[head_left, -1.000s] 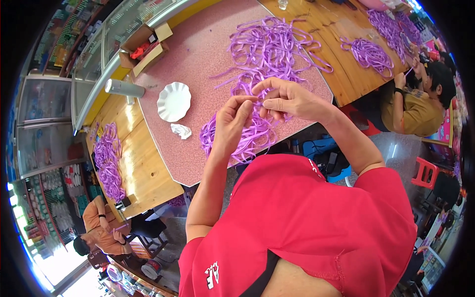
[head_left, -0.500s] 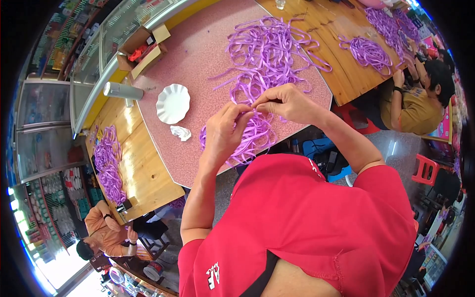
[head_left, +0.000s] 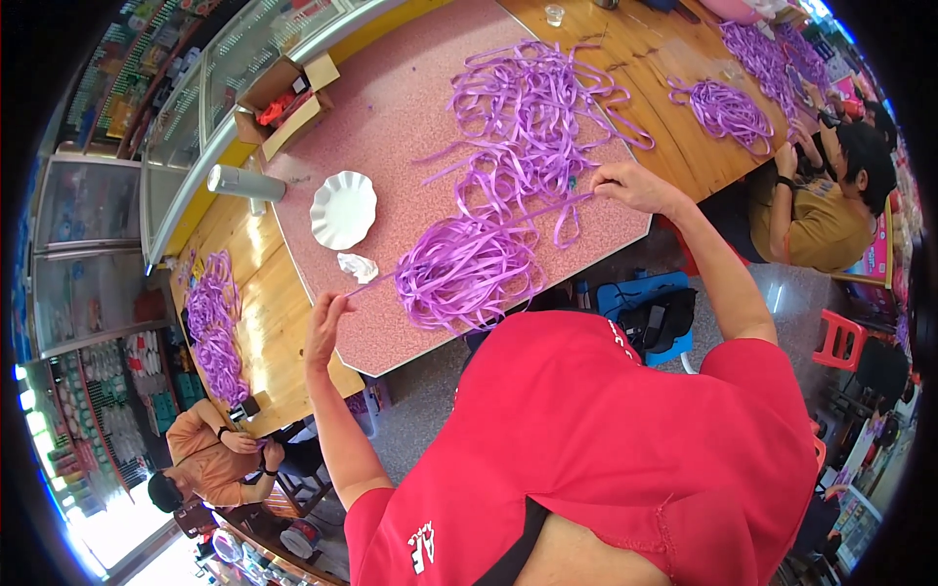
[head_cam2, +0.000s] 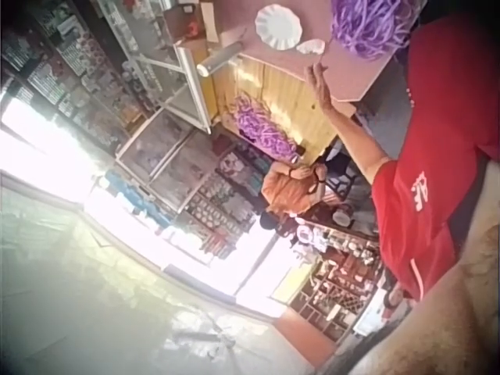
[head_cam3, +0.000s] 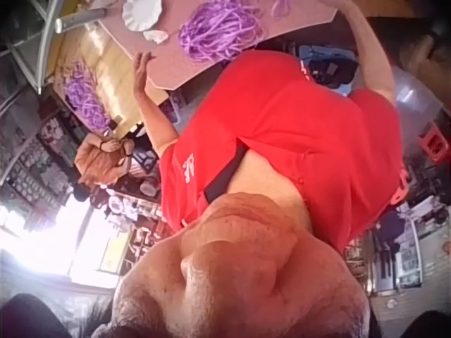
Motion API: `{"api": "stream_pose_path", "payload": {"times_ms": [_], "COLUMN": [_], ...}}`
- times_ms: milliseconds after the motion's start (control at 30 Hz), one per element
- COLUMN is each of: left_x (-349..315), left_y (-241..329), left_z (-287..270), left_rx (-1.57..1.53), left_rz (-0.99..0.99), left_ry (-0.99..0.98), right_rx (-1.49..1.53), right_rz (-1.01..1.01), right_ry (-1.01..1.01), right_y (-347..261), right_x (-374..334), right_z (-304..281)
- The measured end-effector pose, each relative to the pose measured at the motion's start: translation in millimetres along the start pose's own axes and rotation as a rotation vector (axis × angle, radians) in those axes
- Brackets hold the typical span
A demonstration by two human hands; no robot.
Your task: Sorting and separating purple plastic ribbons on a workbench.
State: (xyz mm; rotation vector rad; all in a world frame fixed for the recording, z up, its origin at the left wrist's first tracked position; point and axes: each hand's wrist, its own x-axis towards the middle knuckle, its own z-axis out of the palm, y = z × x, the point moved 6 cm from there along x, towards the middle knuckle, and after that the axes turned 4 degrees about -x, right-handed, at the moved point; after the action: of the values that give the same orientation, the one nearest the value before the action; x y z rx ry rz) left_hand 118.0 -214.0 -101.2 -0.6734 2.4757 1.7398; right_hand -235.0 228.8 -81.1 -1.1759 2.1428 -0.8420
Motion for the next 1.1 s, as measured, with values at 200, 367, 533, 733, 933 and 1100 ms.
{"api": "stream_pose_path", "payload": {"times_ms": [200,367,533,733,933,1100], "left_x": [-35.6,-24.8,3.2,16.0,22.2,26.2], "left_y": [-77.5,-98.0,-34.9,161.2,252.2,291.3], "left_z": [-52.5,-35.9,12.1,229.8,285.6,255.1], "left_rx": [-0.351,-0.343,0.48,-0.394,-0.719,-1.111], "left_rz": [-0.165,-0.242,0.152,0.168,0.536,0.376], "left_ry": [0.328,0.264,0.692,-0.545,-0.386,-0.285], "right_rx": [0.119,0.191,0.533,0.786,1.104,0.917], "right_rz": [0.226,0.237,0.101,0.027,-0.072,-0.256], "right_ry": [0.037,0.115,0.239,0.252,0.197,0.303], "right_y": [63.4,40.2,-44.0,-114.1,-160.6,-187.1], "right_x": [-28.1,-25.3,-16.2,-18.7,-16.3,-31.1], "right_z": [-21.1,-28.9,-40.2,-29.5,-4.8,-2.4]}}
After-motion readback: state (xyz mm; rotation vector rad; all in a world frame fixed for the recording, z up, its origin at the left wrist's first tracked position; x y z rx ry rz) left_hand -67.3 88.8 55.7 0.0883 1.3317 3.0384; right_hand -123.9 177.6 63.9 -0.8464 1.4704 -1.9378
